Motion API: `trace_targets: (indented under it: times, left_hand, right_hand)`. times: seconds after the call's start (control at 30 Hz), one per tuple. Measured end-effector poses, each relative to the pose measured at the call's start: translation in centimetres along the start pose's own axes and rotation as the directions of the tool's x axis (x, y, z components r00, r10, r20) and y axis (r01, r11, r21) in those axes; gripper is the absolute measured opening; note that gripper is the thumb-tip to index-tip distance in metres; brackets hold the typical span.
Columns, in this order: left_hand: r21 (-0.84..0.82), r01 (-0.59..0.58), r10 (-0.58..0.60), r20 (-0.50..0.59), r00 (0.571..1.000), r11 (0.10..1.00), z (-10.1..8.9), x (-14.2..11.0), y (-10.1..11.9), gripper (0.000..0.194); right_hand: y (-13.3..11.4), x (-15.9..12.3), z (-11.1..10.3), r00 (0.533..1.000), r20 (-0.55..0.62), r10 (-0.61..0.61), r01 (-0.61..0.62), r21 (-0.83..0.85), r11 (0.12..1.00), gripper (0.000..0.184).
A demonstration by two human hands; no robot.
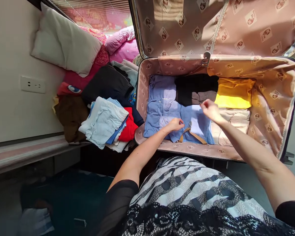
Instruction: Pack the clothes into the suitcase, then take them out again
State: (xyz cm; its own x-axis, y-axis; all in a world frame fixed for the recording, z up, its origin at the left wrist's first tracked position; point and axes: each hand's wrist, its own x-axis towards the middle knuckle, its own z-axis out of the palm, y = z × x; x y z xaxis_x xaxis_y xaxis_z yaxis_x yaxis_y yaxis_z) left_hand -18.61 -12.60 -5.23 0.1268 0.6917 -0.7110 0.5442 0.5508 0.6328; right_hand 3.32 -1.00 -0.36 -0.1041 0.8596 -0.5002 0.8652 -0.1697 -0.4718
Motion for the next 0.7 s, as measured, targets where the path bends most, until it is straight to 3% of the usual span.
trace_targets:
  times: [0.1,0.2,0.33,0.43,0.53,0.63,0.7]
  left_hand:
    - [0.118,-0.061,0.051,0.091,0.995,0.991,1.8,-0.3,0.3,0.018]
    - [0.189,-0.067,0.048,0.102,0.994,0.98,2.7,-0.4,1.1,0.034]
    - [0.212,-0.081,0.059,0.109,0.992,0.974,2.7,-1.2,2.4,0.03]
    - [0.06,-0.15,0.136,0.198,0.971,0.987,2.7,-3.3,2.8,0.023]
    - [-0.089,-0.27,0.284,0.324,0.902,0.959,3.0,-6.6,2.4,0.023]
    - [0.026,-0.463,0.43,0.326,0.842,0.886,3.8,-9.8,1.7,0.037]
    - [0.138,-0.572,0.522,0.279,0.806,0.808,4.4,-11.2,1.3,0.039]
  right_hand:
    - [1.8,-4.0,3.6,0.957,0.29,0.019,-0.015,-0.017,1.0,0.027]
    - [1.5,-5.7,6.0,0.903,0.428,0.038,-0.033,-0.019,0.999,0.032]
    - [0.2,-6.0,6.5,0.917,0.393,0.063,-0.078,0.021,0.997,0.03]
    - [0.4,-7.7,4.8,0.914,0.405,-0.036,-0.052,0.203,0.978,0.024]
    - [1.9,-12.0,2.8,0.895,0.395,-0.208,0.099,0.279,0.955,0.022]
    - [3.7,-17.6,2.5,0.876,0.31,-0.369,0.294,0.263,0.919,0.024]
    - [4.7,-20.9,3.4,0.85,0.149,-0.506,0.465,0.238,0.852,0.022]
